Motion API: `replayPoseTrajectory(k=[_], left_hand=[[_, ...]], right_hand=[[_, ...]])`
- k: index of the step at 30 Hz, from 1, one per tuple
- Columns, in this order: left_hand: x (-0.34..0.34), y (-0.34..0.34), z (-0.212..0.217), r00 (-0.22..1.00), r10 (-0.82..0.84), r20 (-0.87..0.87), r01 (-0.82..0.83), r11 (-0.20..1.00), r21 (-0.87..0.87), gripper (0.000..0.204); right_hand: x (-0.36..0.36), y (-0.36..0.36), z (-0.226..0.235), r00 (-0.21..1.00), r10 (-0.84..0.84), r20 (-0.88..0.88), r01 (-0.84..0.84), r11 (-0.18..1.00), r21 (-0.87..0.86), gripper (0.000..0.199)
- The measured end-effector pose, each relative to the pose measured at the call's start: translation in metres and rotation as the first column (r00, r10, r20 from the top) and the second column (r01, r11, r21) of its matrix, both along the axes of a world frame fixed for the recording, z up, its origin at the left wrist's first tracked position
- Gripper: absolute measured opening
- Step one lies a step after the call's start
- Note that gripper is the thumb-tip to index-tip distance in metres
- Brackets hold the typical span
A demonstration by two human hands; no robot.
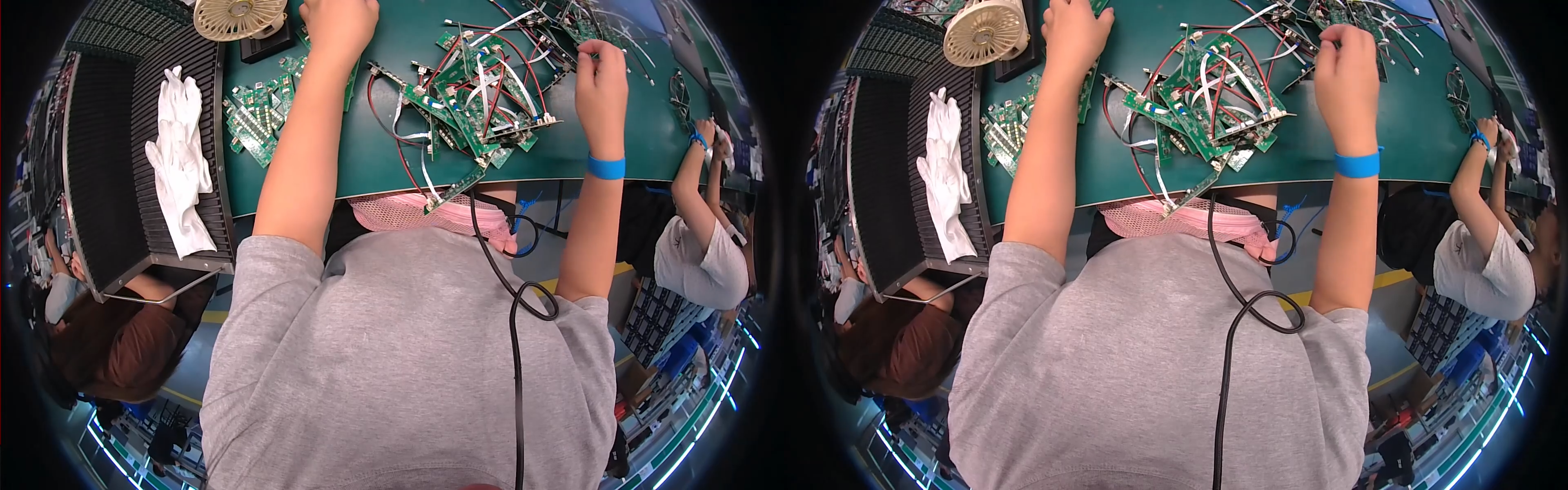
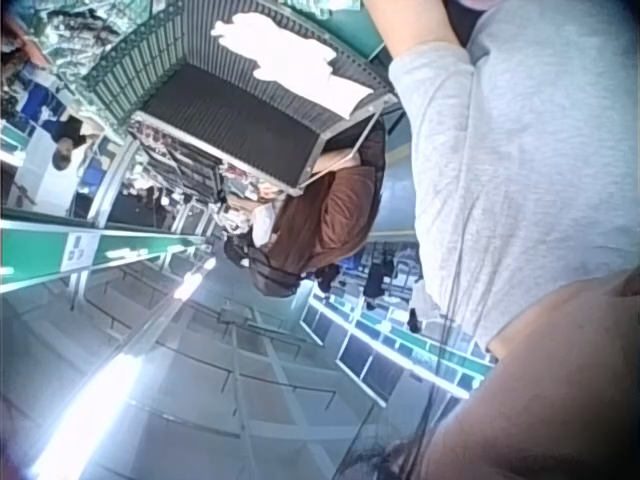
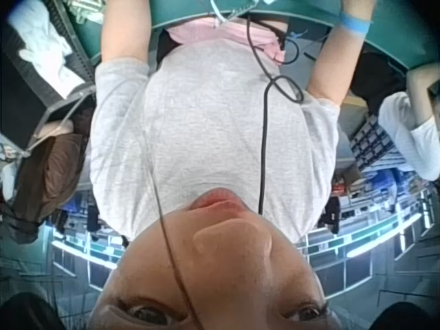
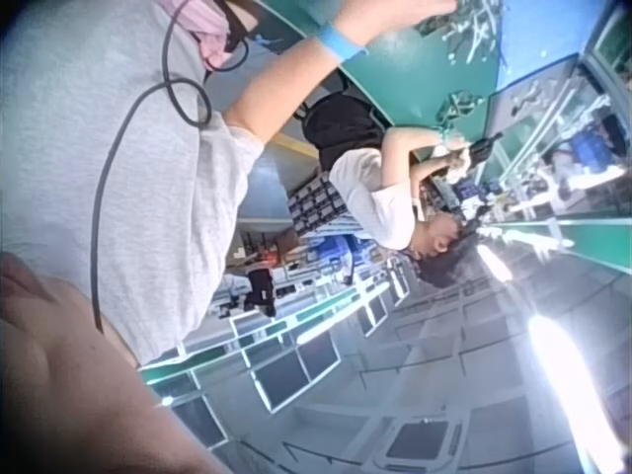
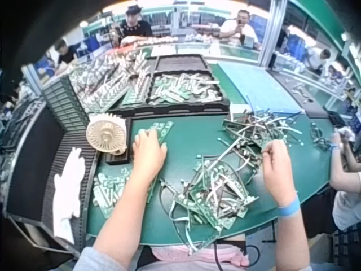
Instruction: The person connects wire harnesses to printed circuit boards by hand, attaching the connectors at an assembly station.
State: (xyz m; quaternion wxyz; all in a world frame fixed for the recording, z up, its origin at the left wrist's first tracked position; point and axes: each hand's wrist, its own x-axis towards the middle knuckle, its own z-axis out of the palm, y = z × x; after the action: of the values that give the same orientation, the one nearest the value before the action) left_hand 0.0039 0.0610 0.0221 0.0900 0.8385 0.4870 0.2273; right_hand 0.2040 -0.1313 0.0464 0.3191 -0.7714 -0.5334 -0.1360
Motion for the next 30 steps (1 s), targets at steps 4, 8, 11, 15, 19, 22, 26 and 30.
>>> replayPoseTrajectory(k=[4,8,11,15,19,22,26,30], left_hand=[[-0.002,0.009,-0.010,0.998,0.029,0.047,-0.030,0.999,0.022,0.036],[0.000,0.013,-0.013,0.998,0.050,0.033,-0.049,0.999,-0.016,0.032],[0.000,0.011,-0.008,0.999,0.049,-0.013,-0.049,0.999,0.019,0.029],[0.001,0.013,-0.013,0.999,0.052,0.000,-0.052,0.998,0.041,0.023],[0.001,0.014,-0.014,0.996,0.040,0.074,-0.044,0.998,0.050,0.020],[0.000,0.021,-0.019,0.993,0.063,0.095,-0.073,0.991,0.109,0.018],[0.002,0.021,-0.010,0.956,0.024,0.292,-0.003,0.998,-0.070,0.016],[-0.002,0.021,-0.008,0.912,0.017,0.410,0.041,0.990,-0.133,0.017]], right_hand=[[0.000,0.005,0.003,0.976,0.188,0.105,-0.179,0.980,-0.091,0.020],[-0.006,0.014,-0.023,0.878,0.260,0.401,-0.125,0.935,-0.332,0.032],[-0.001,0.019,-0.023,0.851,0.260,0.456,-0.094,0.930,-0.355,0.031],[0.003,0.022,-0.016,0.849,0.259,0.460,-0.039,0.900,-0.433,0.020],[0.012,0.018,-0.005,0.862,0.196,0.468,-0.045,0.948,-0.316,0.008],[0.017,0.009,0.008,0.906,0.170,0.387,-0.087,0.971,-0.223,0.011],[0.024,-0.012,0.030,0.906,0.074,0.417,-0.022,0.992,-0.128,0.012],[0.024,-0.025,0.034,0.955,0.071,0.288,-0.064,0.997,-0.035,0.017]])
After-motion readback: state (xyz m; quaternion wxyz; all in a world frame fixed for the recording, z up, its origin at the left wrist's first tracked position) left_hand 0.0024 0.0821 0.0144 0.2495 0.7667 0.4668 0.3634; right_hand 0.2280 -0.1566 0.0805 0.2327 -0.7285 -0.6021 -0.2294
